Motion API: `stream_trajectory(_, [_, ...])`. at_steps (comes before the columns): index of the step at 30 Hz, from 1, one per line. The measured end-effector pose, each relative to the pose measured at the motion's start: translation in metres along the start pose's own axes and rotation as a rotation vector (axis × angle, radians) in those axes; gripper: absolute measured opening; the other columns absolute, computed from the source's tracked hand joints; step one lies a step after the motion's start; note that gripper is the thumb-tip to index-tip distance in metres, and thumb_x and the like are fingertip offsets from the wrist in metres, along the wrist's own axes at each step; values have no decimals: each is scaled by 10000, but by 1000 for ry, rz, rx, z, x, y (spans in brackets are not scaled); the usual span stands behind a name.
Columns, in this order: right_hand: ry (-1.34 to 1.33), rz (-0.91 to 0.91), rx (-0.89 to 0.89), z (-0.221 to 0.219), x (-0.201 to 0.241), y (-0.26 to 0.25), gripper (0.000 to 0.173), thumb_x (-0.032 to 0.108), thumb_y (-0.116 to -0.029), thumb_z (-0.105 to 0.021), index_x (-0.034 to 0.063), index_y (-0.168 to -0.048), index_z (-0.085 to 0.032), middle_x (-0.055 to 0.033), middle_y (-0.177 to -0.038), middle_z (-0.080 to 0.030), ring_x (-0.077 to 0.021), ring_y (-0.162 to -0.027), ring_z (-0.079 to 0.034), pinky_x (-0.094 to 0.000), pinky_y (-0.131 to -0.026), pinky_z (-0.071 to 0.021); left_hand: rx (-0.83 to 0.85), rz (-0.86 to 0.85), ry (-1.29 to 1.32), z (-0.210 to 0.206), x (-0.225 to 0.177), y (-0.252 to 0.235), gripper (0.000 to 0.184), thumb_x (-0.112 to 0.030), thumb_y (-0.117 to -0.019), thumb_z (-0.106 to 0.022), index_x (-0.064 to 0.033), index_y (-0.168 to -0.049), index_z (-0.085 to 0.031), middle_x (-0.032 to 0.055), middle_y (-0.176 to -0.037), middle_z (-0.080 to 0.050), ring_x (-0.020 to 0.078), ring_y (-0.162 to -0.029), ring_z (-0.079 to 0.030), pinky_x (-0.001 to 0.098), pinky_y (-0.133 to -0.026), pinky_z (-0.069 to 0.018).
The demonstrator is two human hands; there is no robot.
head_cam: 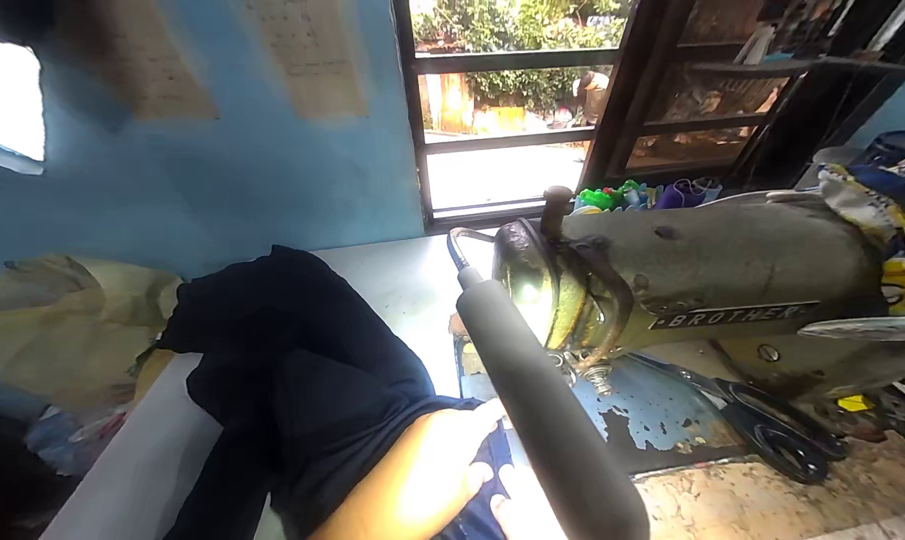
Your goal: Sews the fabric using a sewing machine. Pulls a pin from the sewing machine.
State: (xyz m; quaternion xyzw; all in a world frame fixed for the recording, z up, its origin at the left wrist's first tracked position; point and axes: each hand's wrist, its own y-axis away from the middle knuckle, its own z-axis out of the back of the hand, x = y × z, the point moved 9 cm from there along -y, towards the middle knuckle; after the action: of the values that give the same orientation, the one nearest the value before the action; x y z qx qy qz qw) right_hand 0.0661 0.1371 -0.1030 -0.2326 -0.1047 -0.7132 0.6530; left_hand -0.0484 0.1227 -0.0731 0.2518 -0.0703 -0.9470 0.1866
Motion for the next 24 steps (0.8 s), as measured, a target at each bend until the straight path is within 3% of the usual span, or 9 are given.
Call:
stream_trajectory(4, [32, 27, -13, 0, 2, -1, 389, 117, -993, -549, -35, -1342, -630, -244, -1407, -604, -403, -1337, -562, -623, -1131, -357, -133, -268, 31, -8, 12, 0, 550, -178, -926, -592, -15, -1448, -530, 167, -1236, -704, 344, -1147, -676, 518, -977, -518])
stream_trajectory(7, [67, 29, -81, 9, 8, 0, 366, 102, -968, -582, -20, -1303, -666, -214, -1369, -643, -357, -1287, -615, -564, -1103, -417, -221, -251, 53, -11, 15, 5, 524, -242, -961, -562, -24, -1437, -545, 154, -1245, -704, 311, -1178, -667, 489, -1001, -512])
stream_trajectory(11, [-9, -38, 91, -7, 3, 2, 428, 114, -993, -555, -49, -1388, -587, -284, -1443, -555, -431, -1372, -518, -609, -1147, -354, -357, -248, 49, -19, 22, 11, 516, -320, -975, -576, -46, -1412, -571, 125, -1233, -713, 277, -1163, -678, 472, -977, -538])
stream_trajectory(15, [31, -27, 57, -8, 1, 5, 404, 164, -1010, -555, -24, -1362, -618, -275, -1408, -589, -430, -1329, -559, -580, -1112, -412, -378, -232, 13, -21, 21, 14, 539, -361, -971, -578, -76, -1428, -568, 117, -1234, -708, 278, -1150, -676, 471, -950, -544])
stream_trajectory(17, [64, -13, 46, -5, 4, 5, 384, 166, -1014, -548, -21, -1337, -637, -272, -1380, -609, -425, -1286, -593, -569, -1077, -445, -411, -289, -21, -20, 19, 14, 480, -361, -963, -578, -94, -1359, -631, 97, -1209, -717, 259, -1126, -684, 457, -935, -552])
stream_trajectory(20, [99, -10, 62, -2, 7, 5, 368, 169, -1014, -540, -3, -1319, -654, -259, -1361, -627, -410, -1255, -616, -553, -1045, -466, -385, -348, -45, -21, 17, 14, 398, -370, -997, -553, -94, -1228, -722, 98, -1293, -695, 266, -1214, -650, 459, -1007, -517])
stream_trajectory(24, [88, 25, 58, 3, 8, 6, 381, 199, -1051, -500, 5, -1349, -638, -249, -1375, -625, -397, -1269, -612, -540, -1063, -457, -368, -325, -48, -22, 18, 14, 401, -372, -992, -553, -111, -1239, -732, 122, -1323, -672, 296, -1253, -620, 474, -1042, -488])
